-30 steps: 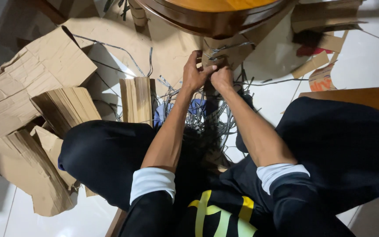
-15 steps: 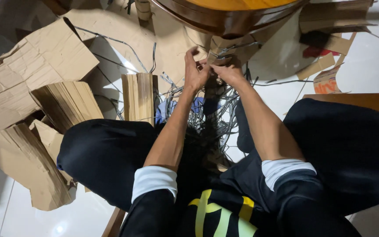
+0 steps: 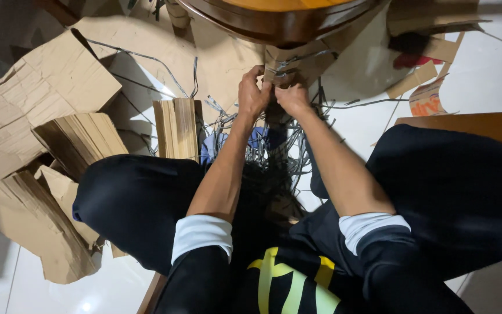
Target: Wrapping a chair leg with cardboard and securing it with wire ties
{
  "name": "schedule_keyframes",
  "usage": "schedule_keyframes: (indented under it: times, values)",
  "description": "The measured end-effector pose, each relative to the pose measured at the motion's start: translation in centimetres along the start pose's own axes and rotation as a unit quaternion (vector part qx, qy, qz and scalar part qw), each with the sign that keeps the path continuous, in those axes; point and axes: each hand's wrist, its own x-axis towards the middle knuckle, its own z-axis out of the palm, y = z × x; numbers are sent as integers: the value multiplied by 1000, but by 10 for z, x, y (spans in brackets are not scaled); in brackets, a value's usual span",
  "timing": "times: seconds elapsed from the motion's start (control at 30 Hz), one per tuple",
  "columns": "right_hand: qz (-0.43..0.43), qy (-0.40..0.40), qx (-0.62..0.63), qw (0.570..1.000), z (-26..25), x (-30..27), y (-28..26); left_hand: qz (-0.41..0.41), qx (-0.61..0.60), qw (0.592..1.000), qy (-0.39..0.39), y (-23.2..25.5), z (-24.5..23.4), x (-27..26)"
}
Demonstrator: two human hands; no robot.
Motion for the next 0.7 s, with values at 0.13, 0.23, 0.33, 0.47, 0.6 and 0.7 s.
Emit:
schedule_keyframes:
  times: [0.13,0.23,0.33,0.47,0.6,0.7]
  values:
    - [288,187,474,811,-47,-28,-36,-16,-51,999,-12,5,-2,-2]
    - [330,232,508,761,-88,-70,-66,-13,-68,997,-19,4,-2,-5]
    - [403,233,505,727,-63,-104,-79,-11,-80,996,-23,5,-3,-5]
    - [492,197,512,676,1,-122,-78,-12,-65,997,-28,-1,0,-3]
    - [485,243,469,697,-16,-123,-60,-15,-15,999,-41,-2,-1,-4]
    - [519,228,448,691,-32,-124,-46,-35,-25,998,-49,-2,3,-8]
